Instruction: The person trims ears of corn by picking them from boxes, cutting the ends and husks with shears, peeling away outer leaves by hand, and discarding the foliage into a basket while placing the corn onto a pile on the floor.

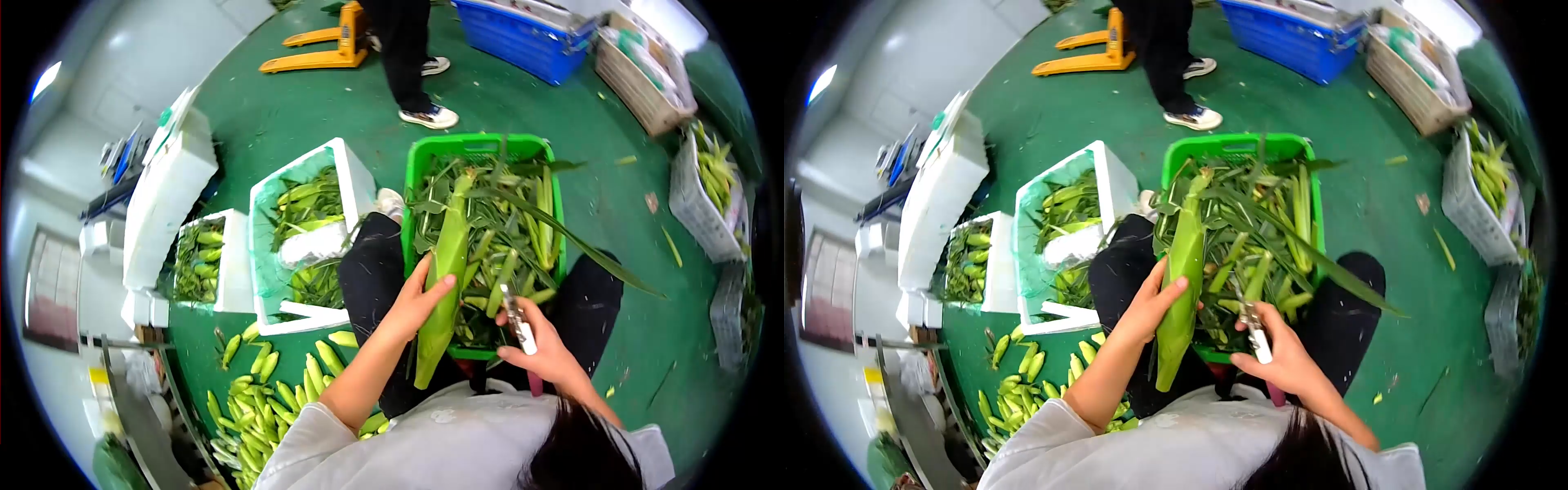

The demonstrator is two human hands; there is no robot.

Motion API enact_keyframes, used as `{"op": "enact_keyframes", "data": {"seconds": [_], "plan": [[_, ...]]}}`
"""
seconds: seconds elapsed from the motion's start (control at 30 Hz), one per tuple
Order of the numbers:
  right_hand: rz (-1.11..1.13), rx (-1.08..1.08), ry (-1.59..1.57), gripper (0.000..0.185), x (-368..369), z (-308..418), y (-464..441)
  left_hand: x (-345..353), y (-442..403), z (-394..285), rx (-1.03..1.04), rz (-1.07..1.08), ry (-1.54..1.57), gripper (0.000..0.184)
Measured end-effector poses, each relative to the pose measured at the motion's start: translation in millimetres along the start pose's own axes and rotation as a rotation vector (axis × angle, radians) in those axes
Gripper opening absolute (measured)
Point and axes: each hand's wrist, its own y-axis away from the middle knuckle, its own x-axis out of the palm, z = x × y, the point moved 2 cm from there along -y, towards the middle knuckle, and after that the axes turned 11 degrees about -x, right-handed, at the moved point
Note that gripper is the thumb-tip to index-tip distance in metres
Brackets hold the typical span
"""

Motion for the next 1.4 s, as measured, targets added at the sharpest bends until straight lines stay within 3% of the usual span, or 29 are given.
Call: {"op": "enact_keyframes", "data": {"seconds": [0.13, 0.23, 0.3, 0.33, 0.4, 0.43, 0.47, 0.53, 0.6, 0.63, 0.73, 0.83, 0.97, 1.07, 1.1, 1.13, 1.23, 1.37, 1.4], "plan": [[0.02, 0.178, 0.145, 0.077, -7, -6, -7, 21, 25, -3, 0.162, -0.212, -0.635, 0.06], [0.008, 0.058, 0.333, 0.082, -18, -18, -27, 25, 44, -21, 0.139, -0.234, -0.801, 0.059], [0.13, 0.033, 0.223, 0.089, -24, -15, -39, 6, 46, -17, 0.103, -0.138, -0.848, 0.061], [0.153, -0.037, 0.104, 0.091, -25, -19, -43, -8, 44, -9, 0.006, 0.001, -0.722, 0.062], [0.332, 0.028, -0.02, 0.089, -27, -24, -51, -28, 41, -2, -0.177, 0.265, -0.446, 0.063], [0.338, -0.035, -0.014, 0.081, -25, -25, -53, -31, 43, -4, -0.361, 0.349, -0.312, 0.068], [0.342, -0.097, -0.007, 0.074, -23, -27, -55, -36, 42, -4, -0.417, 0.392, -0.227, 0.07], [0.343, 0.007, -0.011, 0.038, -22, -23, -58, -44, 40, 1, -0.524, 0.484, -0.052, 0.073], [0.176, 0.271, -0.293, 0.031, -17, -22, -53, -47, 39, 5, -0.518, 0.499, -0.005, 0.077], [0.181, 0.245, -0.285, 0.029, -21, -28, -50, -50, 39, 6, -0.52, 0.521, 0.009, 0.076], [0.33, 0.303, -0.397, 0.038, -39, -17, -42, -59, 40, 4, -0.546, 0.555, 0.116, 0.081], [0.583, 0.208, -0.272, 0.045, -45, -22, -43, -55, 41, 2, -0.608, 0.605, 0.19, 0.084], [0.708, 0.177, -0.326, 0.047, -42, -28, -40, -45, 32, 26, -0.758, 0.856, 0.256, 0.08], [0.538, 0.116, -0.339, 0.047, -32, -19, -40, -47, 31, 46, -0.806, 0.955, 0.419, 0.08], [0.448, 0.49, -0.334, 0.044, -36, -10, -38, -42, 31, 37, -0.771, 0.917, 0.396, 0.081], [0.159, 0.215, -0.404, 0.04, -31, -26, -34, -40, 29, 31, -0.681, 0.798, 0.328, 0.081], [-0.298, 0.126, -0.238, 0.038, -54, -8, -36, -32, 25, 6, -0.378, 0.378, 0.104, 0.079], [-0.009, 0.101, -0.487, 0.053, -46, 36, -13, -26, 21, 4, 0.059, -0.084, -0.212, 0.073], [0.075, 0.162, -0.524, 0.057, -34, 34, -13, -20, 23, 2, 0.077, -0.135, -0.308, 0.071]]}}
